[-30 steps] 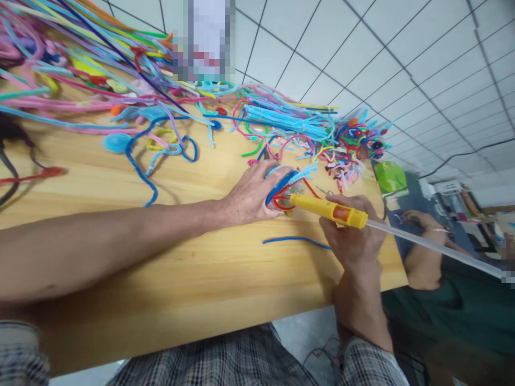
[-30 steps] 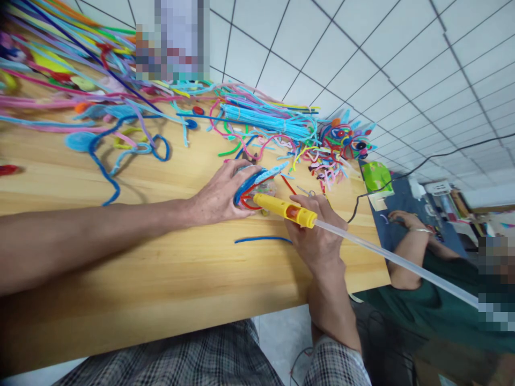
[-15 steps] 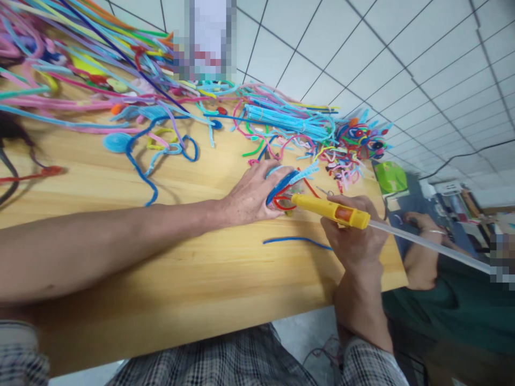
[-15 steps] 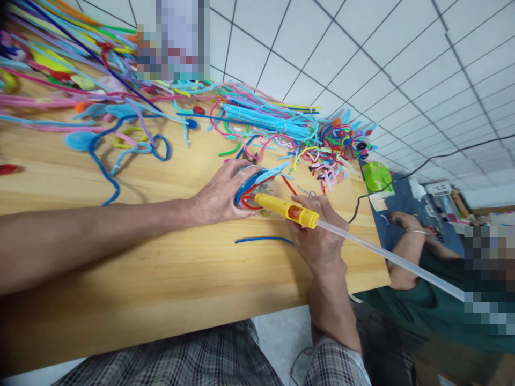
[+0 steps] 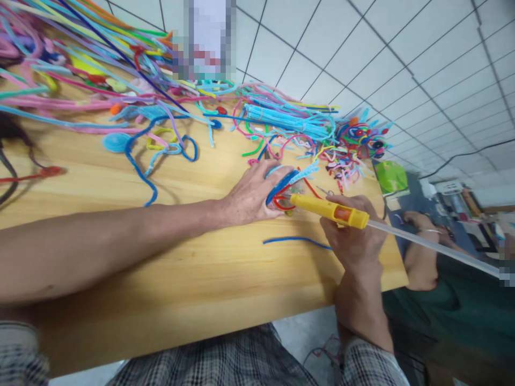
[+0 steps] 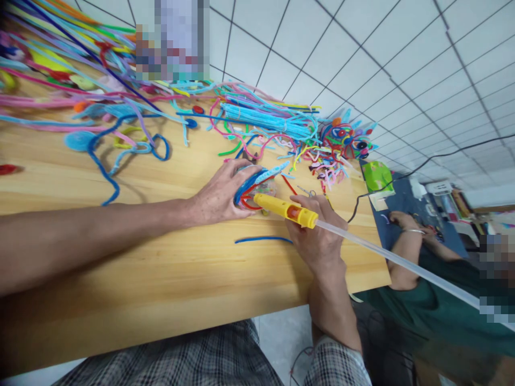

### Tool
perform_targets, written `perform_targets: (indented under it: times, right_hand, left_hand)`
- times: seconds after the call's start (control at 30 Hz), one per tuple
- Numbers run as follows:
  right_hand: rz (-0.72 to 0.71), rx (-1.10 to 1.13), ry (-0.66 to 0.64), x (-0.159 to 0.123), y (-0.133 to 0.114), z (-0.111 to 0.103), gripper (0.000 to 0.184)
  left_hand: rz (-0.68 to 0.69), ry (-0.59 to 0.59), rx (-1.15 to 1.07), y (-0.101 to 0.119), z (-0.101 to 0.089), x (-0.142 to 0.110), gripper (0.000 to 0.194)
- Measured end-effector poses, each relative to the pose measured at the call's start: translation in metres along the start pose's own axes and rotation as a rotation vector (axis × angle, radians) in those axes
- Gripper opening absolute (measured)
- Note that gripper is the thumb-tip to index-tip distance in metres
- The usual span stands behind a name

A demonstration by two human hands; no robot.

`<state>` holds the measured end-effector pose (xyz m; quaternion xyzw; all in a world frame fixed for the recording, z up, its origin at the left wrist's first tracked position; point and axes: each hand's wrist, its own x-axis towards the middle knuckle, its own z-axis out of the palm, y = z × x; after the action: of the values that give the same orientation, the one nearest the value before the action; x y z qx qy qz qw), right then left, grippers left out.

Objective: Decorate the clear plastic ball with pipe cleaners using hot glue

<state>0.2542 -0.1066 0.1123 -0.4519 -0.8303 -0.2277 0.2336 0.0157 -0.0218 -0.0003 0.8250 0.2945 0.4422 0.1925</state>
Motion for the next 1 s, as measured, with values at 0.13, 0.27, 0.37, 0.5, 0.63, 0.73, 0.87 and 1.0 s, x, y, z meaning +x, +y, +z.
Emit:
perform_targets:
  times: [0.13,0.27,0.37,0.5,0.63,0.73,0.87,1.0]
  right_hand:
    - [0.008,-0.028,-0.009,0.0,-0.0005,-0.0001,0.046]
    - [0.0,-0.062,-0.009,0.0007,-0.001,-0.0005,0.042]
    - [0.014,-0.072,-0.008,-0.0001,-0.0008,-0.0005,0.04]
    - [0.028,-0.1,-0.022,-0.0034,0.0011,0.0,0.041]
    - [0.025,-0.087,-0.045,-0.005,0.0027,0.0001,0.044]
    - [0.01,-0.092,-0.04,-0.0031,0.0016,-0.0006,0.041]
    - [-0.002,-0.103,-0.018,0.0,-0.001,-0.0015,0.037]
    - [-0.002,-0.082,-0.018,0.0003,-0.0012,-0.0019,0.036]
  left_hand:
    - [-0.016,0.0,-0.012,0.0004,0.0002,-0.0005,0.101]
    - [-0.028,-0.005,-0.028,0.0002,0.0007,-0.001,0.1]
    - [-0.02,-0.004,-0.023,-0.0001,0.0005,-0.0011,0.099]
    - [-0.008,-0.003,-0.011,-0.0008,0.0004,-0.001,0.1]
    - [-0.001,0.002,-0.011,-0.0013,0.001,-0.001,0.101]
    - [-0.007,0.0,-0.021,-0.0014,0.0015,-0.0011,0.102]
    - [-0.011,-0.003,-0.022,-0.0017,0.0013,-0.0013,0.099]
    - [-0.01,-0.005,-0.03,-0.0024,0.0009,-0.0016,0.1]
